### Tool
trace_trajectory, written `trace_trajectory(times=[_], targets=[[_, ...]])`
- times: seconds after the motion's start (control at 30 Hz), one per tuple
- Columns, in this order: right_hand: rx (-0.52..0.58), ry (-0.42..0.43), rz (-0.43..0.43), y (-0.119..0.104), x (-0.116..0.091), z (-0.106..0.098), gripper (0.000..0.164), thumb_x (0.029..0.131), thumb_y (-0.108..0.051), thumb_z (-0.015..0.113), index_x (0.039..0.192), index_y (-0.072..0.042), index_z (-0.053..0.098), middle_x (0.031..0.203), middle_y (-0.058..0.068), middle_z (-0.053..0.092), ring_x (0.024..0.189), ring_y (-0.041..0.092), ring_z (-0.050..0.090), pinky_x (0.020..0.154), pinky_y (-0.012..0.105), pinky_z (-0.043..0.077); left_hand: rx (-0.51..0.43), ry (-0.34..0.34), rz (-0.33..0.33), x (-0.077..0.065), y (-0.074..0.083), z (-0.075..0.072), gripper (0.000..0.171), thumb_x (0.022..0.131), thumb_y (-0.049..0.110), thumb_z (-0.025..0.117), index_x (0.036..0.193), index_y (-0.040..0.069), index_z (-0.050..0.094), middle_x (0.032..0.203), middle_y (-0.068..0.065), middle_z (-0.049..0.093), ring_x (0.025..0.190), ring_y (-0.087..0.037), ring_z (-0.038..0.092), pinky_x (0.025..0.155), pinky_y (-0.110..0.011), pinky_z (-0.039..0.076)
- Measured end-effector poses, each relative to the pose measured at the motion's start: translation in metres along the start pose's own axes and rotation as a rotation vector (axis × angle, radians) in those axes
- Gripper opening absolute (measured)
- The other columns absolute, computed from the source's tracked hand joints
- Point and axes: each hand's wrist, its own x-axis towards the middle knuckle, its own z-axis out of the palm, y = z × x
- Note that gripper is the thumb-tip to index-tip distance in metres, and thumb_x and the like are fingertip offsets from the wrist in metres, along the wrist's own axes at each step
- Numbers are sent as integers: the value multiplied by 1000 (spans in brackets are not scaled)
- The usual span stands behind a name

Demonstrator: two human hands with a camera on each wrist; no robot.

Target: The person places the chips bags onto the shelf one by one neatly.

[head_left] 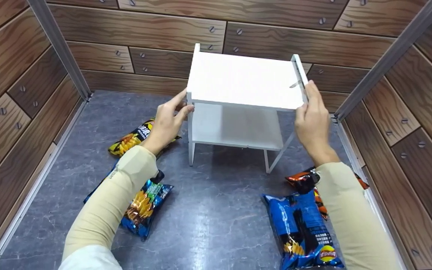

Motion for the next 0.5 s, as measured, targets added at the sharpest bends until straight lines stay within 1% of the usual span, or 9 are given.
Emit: trace_trajectory(times=[0.1,0.17,0.23,0.37,0.5], targets=[[15,-5,-9,-3,-1,3,53,92,-5,43,144,4,47,152,16,47,113,42,60,95,55,50,-15,5,-3,-2,-1,-4,51,99,18,59,147,6,47,94,-14,72,84,-30,70,73,-33,59],[22,-12,-12,-5,-1,4,53,92,-4,42,144,4,46,152,16,46,111,42,60,96,54,50,-19,10,-4,-3,-2,-6,51,98,17,60,147,6,48,93,-15,71,84,-33,70,73,-34,59],[23,-13,-12,-6,-1,5,53,92,-4,42,144,4,46,152,17,46,116,41,59,99,53,49,-13,13,-4,-3,-2,-7,51,98,18,60,147,6,48,92,-14,69,83,-33,70,73,-34,59],[23,-10,2,-6,-1,5,53,92,-5,43,145,3,46,152,16,46,120,43,58,102,53,48,20,14,10,-3,-2,-7,51,99,20,59,146,5,48,92,-13,68,83,-26,68,73,-33,58],[23,-20,10,-6,-1,5,54,92,-5,43,146,2,45,153,14,46,123,42,57,104,52,47,44,29,19,-3,-2,-6,51,98,19,59,145,4,49,93,-12,68,82,-18,66,72,-32,57]])
